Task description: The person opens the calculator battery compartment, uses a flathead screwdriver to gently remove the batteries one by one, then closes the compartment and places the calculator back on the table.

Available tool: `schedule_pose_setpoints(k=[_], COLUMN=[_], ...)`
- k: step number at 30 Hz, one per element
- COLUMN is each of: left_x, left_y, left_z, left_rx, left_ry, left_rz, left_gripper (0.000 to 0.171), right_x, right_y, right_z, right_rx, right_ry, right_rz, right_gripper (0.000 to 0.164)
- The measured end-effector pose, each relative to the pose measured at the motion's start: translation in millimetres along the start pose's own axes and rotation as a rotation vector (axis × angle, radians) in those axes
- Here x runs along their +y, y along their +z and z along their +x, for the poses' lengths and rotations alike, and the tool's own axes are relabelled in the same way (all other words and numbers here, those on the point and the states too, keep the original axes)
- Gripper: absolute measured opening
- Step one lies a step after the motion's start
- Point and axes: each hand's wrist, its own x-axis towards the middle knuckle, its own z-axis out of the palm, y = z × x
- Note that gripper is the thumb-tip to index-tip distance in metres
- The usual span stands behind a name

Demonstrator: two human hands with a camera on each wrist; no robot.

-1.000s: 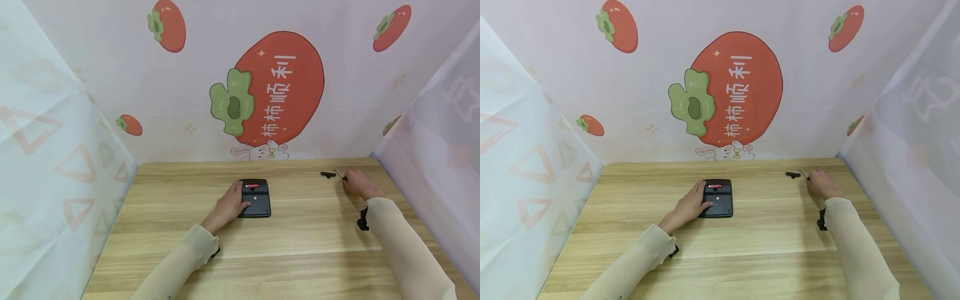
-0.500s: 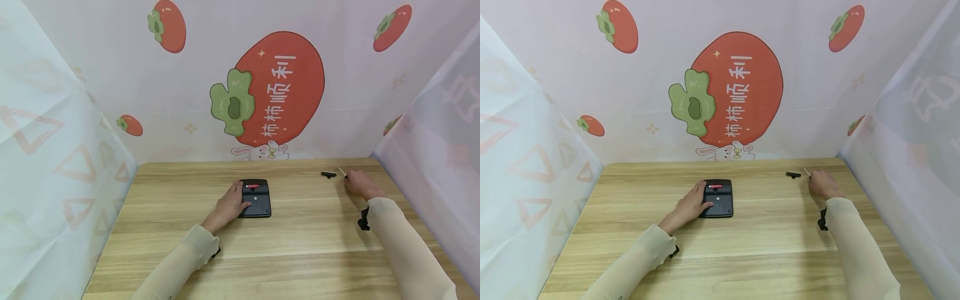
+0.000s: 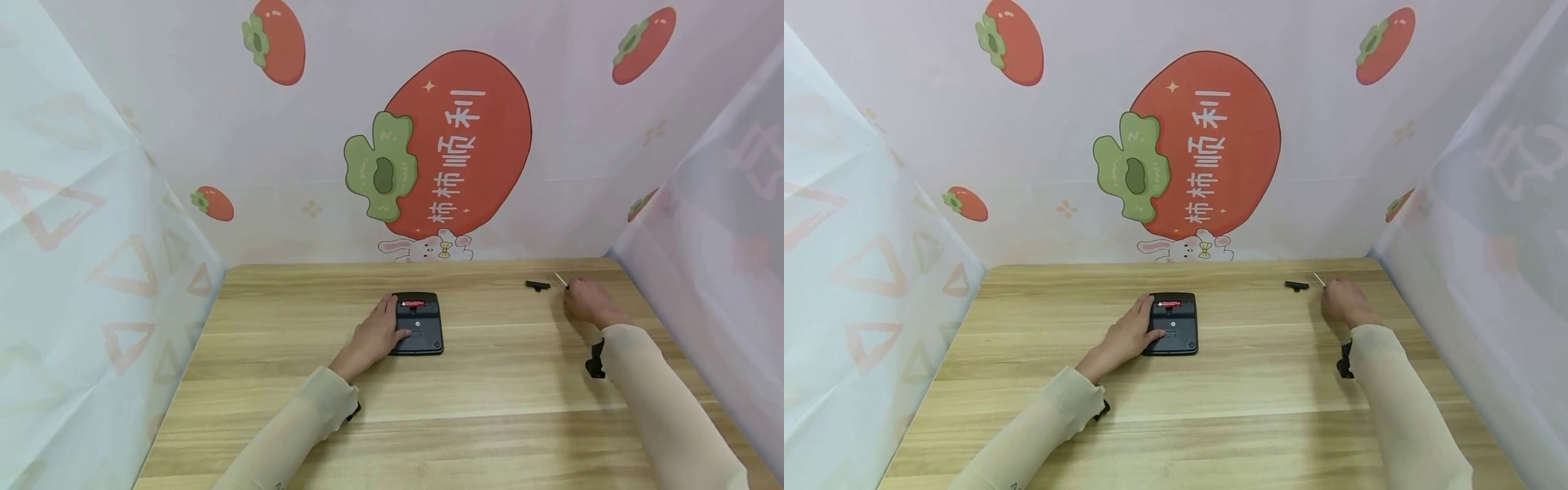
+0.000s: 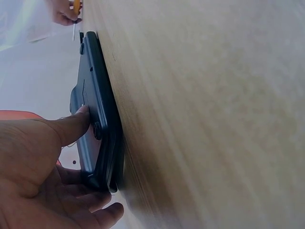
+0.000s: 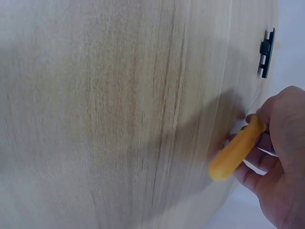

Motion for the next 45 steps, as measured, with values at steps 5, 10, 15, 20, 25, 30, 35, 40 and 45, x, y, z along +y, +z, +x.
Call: schedule_pose_setpoints(k=[5,10,15,20,25,30,35,40,45], left_x=[0.1,1.0,1.0,1.0,0.9,0.3,-0.5,-0.8,-0.4], left_y=[-0.6,-2.2,-2.3,-2.2,-2.0,-0.8,0.6,1.0,-0.4], left_z=[-0.8,-3.0,-3.5,-3.4,-2.5,-1.4,-0.6,-0.1,-0.3], left_rx=[-0.002,0.006,0.013,0.014,0.017,0.013,0.005,0.004,0.000], left_ry=[0.001,0.007,0.011,0.012,0.014,0.011,0.006,0.009,0.007], left_rz=[-0.001,-0.007,-0.007,-0.007,-0.002,-0.004,-0.013,-0.005,-0.002], left_gripper=[0.084,0.084,0.083,0.083,0.083,0.084,0.085,0.085,0.085], right_x=[0,-1,-1,1,2,2,4,4,3], right_y=[2,2,3,2,1,-1,-4,-7,-12], right_z=[0,0,-1,-2,-2,-3,-4,-4,-3], right_rx=[0.009,0.018,0.034,0.020,0.038,0.051,0.056,0.076,0.100], right_ry=[-0.005,-0.001,-0.003,0.028,0.051,0.068,0.069,0.079,0.069], right_rz=[0.000,0.001,-0.004,0.010,0.040,0.061,0.060,0.069,0.072], right_gripper=[0.032,0.030,0.030,0.031,0.030,0.029,0.027,0.029,0.033])
